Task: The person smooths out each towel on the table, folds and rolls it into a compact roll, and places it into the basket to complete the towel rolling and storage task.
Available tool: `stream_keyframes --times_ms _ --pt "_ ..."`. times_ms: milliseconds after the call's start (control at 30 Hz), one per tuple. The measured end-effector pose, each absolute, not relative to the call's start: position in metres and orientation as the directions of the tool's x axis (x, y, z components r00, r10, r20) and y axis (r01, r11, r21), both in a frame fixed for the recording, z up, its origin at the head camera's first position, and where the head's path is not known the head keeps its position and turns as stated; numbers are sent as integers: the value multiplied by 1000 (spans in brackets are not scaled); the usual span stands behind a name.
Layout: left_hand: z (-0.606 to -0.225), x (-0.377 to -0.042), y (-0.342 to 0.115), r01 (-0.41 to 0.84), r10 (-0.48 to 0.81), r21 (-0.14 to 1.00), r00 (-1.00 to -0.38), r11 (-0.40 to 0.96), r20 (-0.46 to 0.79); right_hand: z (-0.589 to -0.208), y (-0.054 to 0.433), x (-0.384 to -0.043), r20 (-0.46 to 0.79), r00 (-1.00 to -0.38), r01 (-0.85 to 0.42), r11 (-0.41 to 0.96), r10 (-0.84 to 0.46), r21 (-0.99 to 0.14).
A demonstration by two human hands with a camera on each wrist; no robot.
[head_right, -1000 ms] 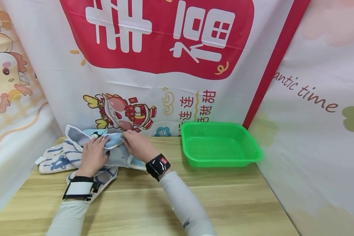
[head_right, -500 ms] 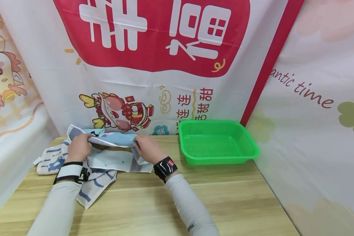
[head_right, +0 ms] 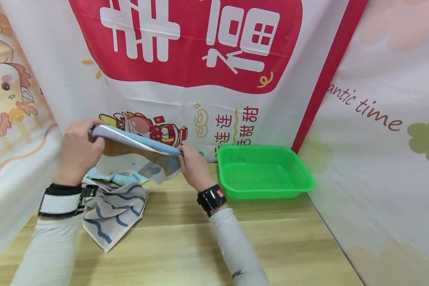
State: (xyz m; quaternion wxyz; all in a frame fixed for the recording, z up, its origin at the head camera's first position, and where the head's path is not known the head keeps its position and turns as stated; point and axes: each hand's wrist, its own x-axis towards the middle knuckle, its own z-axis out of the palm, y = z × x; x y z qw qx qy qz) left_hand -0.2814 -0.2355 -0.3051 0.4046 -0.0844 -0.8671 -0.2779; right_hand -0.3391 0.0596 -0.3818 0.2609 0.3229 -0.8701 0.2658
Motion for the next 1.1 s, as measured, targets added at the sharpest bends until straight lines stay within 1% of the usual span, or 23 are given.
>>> stream_keyframes --times_ms 100,200,267,333,400,467,600,667,767,867,1000,1100 --pt "-315 -251 -228 450 85 382 -728 807 680 -385 83 -327 635 -661 -690 656 -399 -306" --pt "-346 -229 -222 460 228 415 -838 785 496 -402 108 -311 587 -695 -665 683 -416 -304" --pt "-372 -221 -219 419 285 457 -898 784 334 -417 121 -298 527 -730 -644 696 -435 -317" --pt "-399 -216 -217 364 308 490 -932 792 193 -434 130 -285 463 -766 -616 717 -446 -328" --pt "-424 -212 -218 320 310 488 -945 812 105 -450 136 -275 394 -799 -587 728 -454 -353" --pt "-444 -208 -221 278 297 484 -954 829 38 -465 138 -266 310 -829 -557 740 -466 -377" --pt "-474 -200 -228 183 238 474 -970 861 -57 -490 141 -254 163 -848 -522 742 -504 -421" --pt "-484 -198 -230 159 222 469 -972 869 -81 -498 143 -249 127 -851 -512 752 -509 -416" --pt "-496 -195 -228 154 211 458 -974 875 -76 -503 147 -245 118 -849 -517 762 -515 -390" --pt "-502 -196 -226 195 222 439 -975 877 -10 -503 150 -245 124 -849 -521 772 -514 -364" --pt "-507 -210 -229 260 244 371 -966 892 91 -500 150 -247 129 -867 -494 802 -481 -336" --pt "-510 -228 -234 273 254 338 -962 901 100 -502 148 -249 143 -872 -489 813 -468 -318"
